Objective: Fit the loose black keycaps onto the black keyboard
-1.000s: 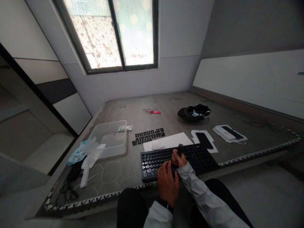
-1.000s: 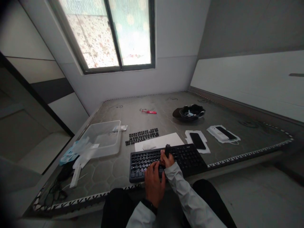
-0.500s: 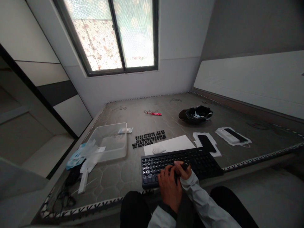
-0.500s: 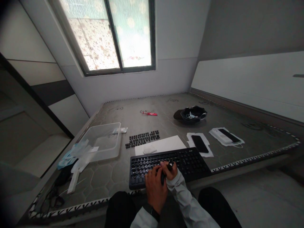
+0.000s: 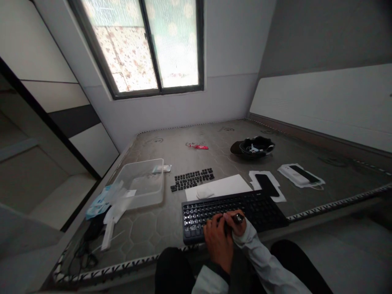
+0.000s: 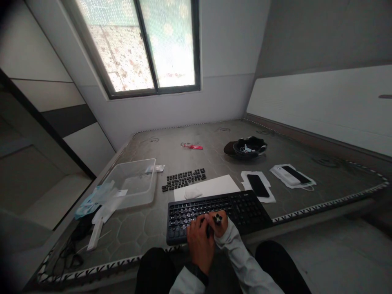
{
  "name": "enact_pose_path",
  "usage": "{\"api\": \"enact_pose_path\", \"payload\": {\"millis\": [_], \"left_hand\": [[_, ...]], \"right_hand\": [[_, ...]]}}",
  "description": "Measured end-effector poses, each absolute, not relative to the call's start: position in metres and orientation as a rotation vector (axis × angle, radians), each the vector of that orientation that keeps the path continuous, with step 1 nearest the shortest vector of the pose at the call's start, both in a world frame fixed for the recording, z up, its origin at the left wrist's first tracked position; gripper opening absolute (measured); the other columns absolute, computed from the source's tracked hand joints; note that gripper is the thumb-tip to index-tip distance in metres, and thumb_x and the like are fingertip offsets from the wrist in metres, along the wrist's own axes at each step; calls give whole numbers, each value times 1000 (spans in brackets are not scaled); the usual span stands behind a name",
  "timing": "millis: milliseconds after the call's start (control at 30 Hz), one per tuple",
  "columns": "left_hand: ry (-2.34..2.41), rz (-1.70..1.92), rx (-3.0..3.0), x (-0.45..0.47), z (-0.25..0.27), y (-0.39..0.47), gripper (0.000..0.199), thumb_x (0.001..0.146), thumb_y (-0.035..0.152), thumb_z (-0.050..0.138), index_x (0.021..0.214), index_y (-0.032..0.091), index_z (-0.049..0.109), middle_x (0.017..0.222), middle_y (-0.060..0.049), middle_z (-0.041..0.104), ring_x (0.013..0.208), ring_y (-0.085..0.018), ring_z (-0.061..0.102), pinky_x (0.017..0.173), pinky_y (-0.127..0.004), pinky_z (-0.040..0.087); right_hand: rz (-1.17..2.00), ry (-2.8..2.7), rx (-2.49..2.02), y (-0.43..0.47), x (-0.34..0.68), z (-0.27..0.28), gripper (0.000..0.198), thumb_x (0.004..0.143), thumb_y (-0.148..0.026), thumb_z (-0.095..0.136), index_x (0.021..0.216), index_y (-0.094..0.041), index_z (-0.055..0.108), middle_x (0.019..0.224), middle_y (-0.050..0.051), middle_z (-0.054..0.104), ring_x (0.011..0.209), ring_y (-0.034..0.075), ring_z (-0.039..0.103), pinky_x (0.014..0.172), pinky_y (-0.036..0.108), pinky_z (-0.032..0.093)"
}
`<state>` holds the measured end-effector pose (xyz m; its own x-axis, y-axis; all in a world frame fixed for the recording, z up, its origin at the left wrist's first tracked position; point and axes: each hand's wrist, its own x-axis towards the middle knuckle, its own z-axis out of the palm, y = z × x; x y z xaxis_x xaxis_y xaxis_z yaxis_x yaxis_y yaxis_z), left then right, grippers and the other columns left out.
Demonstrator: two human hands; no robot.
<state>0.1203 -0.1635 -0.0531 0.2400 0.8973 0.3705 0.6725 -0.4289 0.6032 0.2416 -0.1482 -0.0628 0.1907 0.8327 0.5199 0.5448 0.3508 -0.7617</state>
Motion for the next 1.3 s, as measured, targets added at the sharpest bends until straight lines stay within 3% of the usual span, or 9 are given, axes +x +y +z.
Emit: {"api": "enact_pose_path", "payload": {"millis": [167,300,600,733,867,1033,1300], "left_hand": [[1435,1033,2192,120,-48,-164,22,86,15,59,100,27,69,103,-1,68,94,-21,58,84,-36,41],[1428,1104,2204,119,-46,-163,18,89,18,57,99,27,69,97,0,69,90,-19,60,81,-33,42],[1380,1195,2016,117,-41,-160,16,93,22,52,102,22,65,100,-4,68,87,-17,64,79,-30,46],[1359,1235,1922,117,-41,-160,15,93,23,50,102,21,62,101,-5,66,83,-16,63,79,-30,47],[1350,1246,1875,116,-45,-159,17,95,26,48,103,20,61,101,-6,65,83,-17,63,79,-31,48],[1370,1235,1788,115,-48,-157,20,95,31,48,106,20,61,97,-6,68,75,-17,63,77,-32,47],[1372,1245,1670,112,-47,-157,22,93,34,51,106,21,64,93,-5,71,73,-17,65,75,-31,49]], "right_hand": [[810,-1097,-1112,-141,239,-60,61,80,-72,51,46,-24,33,40,-5,30,37,10,28,39,28,25],[1016,-913,-918,-135,240,-46,62,74,-73,57,46,-25,28,37,-8,24,33,8,22,37,27,21],[1053,-763,-777,-129,237,-30,59,75,-62,63,49,-24,26,43,-6,26,38,11,29,44,30,33],[1050,-702,-773,-129,236,-30,57,73,-61,67,51,-23,31,48,-4,35,47,13,41,53,32,41],[1014,-725,-893,-130,236,-29,56,71,-70,64,53,-23,40,56,-1,47,56,16,51,59,34,47],[1002,-761,-959,-131,235,-26,58,66,-77,64,55,-22,50,61,0,52,53,14,51,51,30,47],[1023,-794,-984,-129,227,-27,58,67,-76,63,56,-22,46,55,-3,50,40,10,43,40,26,37]]}}
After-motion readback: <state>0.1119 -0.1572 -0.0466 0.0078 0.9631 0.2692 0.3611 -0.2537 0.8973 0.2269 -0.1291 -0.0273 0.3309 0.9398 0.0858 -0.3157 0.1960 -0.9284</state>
